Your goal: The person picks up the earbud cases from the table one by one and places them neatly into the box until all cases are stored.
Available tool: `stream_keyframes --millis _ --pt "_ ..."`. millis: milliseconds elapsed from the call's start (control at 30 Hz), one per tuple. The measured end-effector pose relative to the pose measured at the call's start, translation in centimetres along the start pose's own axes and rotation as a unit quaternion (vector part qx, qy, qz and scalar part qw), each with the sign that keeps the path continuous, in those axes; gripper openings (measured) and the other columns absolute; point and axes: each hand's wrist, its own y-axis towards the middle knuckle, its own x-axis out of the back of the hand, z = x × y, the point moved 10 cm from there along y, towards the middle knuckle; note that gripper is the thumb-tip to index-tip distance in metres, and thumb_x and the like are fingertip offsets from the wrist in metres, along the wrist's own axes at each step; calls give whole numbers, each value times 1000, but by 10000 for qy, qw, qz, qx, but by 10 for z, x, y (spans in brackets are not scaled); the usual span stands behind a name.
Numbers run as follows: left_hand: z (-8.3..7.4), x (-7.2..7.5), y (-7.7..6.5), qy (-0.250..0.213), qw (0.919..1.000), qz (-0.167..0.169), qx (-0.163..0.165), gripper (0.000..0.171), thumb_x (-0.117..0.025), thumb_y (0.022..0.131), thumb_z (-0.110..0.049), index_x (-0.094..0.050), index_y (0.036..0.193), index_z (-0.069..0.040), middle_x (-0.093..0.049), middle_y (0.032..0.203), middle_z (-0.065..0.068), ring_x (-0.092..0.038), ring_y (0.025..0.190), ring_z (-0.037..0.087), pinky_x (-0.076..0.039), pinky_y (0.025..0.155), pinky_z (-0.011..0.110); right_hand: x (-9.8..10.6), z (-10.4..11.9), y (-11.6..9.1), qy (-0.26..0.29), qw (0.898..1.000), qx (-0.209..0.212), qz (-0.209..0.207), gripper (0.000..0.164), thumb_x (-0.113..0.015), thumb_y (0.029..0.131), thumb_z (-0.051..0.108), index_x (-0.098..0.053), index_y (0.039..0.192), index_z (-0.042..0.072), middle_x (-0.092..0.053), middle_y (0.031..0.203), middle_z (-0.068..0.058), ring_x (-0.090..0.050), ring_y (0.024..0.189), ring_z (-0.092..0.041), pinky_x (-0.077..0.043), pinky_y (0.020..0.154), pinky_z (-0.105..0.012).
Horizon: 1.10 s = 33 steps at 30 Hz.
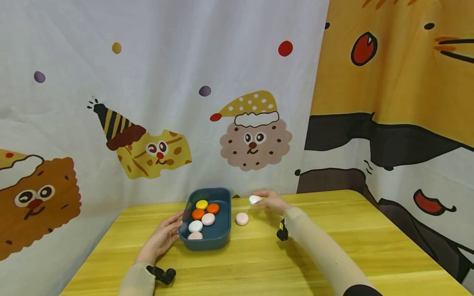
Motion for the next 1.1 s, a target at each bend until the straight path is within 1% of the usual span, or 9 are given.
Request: stream_keyframes --millis 133,267,333,433,500,600,767,967,1100 --pt "-1 -2 1 -27 10000 48 -28 63 -47 102 -6 -12 154 2 -62 101 1 -61 74 6 -52 65 18 2 -1 0 -7 9999 -116 -63 58 -74 83 8 -54 137 1 -54 137 -12 -52 107 -20 -44 89 -47" --pt "1 -1 0 -29 10000 4 -3 63 -49 102 -8 -14 154 1 -63 102 1 -60 74 6 -52 66 18 1 1 -3 68 9999 -99 -56 57 -72 83 5 -53 136 -1 -55 134 -12 -53 98 -18 -44 88 -48" --pt "3 -1 -1 1 10000 -24 26 63 -49 101 -8 -16 154 0 -62 102 2 -60 74 7 -52 66 19 -1 3 -5 142 9998 -103 -14 57 -72 83 4 -53 136 -2 -55 134 -13 -54 99 -19 -43 91 -50" --pt "7 0 -4 -27 9999 -45 99 62 -50 101 -8 -18 154 -1 -62 103 2 -60 74 7 -52 66 19 -2 3 -7 195 9997 -161 6 57 -72 83 4 -53 136 -2 -55 134 -13 -54 105 -21 -40 96 -53" --pt "8 0 -5 -3 10000 -24 77 61 -49 102 -8 -19 154 0 -61 104 2 -60 74 7 -52 66 19 -1 5 -7 187 9997 -169 -4 56 -72 83 4 -53 136 -2 -54 135 -14 -54 108 -23 -38 98 -55" --pt "6 -1 -6 -15 10000 7 19 60 -49 102 -8 -20 154 -1 -60 102 2 -60 74 7 -52 66 19 0 10 -7 139 9998 -127 1 57 -72 83 5 -53 136 -2 -53 136 -15 -53 111 -25 -37 99 -57" --pt "-1 1 -7 -43 9999 -60 -84 57 -50 101 -8 -26 152 0 -61 99 1 -60 74 7 -52 66 19 -2 18 -3 91 9999 -21 88 56 -72 84 7 -53 136 -1 -54 136 -14 -53 113 -25 -36 100 -58" --pt "-2 -1 -6 -63 9999 70 -39 61 -49 101 -7 -18 153 2 -62 102 2 -61 76 8 -52 67 19 -4 22 -3 44 9999 7 137 57 -73 84 9 -53 137 -1 -54 136 -14 -53 114 -25 -35 101 -60" --pt "-2 -1 -4 -42 10000 31 -33 61 -50 101 -8 -18 153 2 -64 98 1 -61 75 7 -52 67 19 -2 24 -3 83 9999 -4 137 60 -74 84 11 -52 138 0 -53 137 -14 -54 114 -26 -34 102 -60"
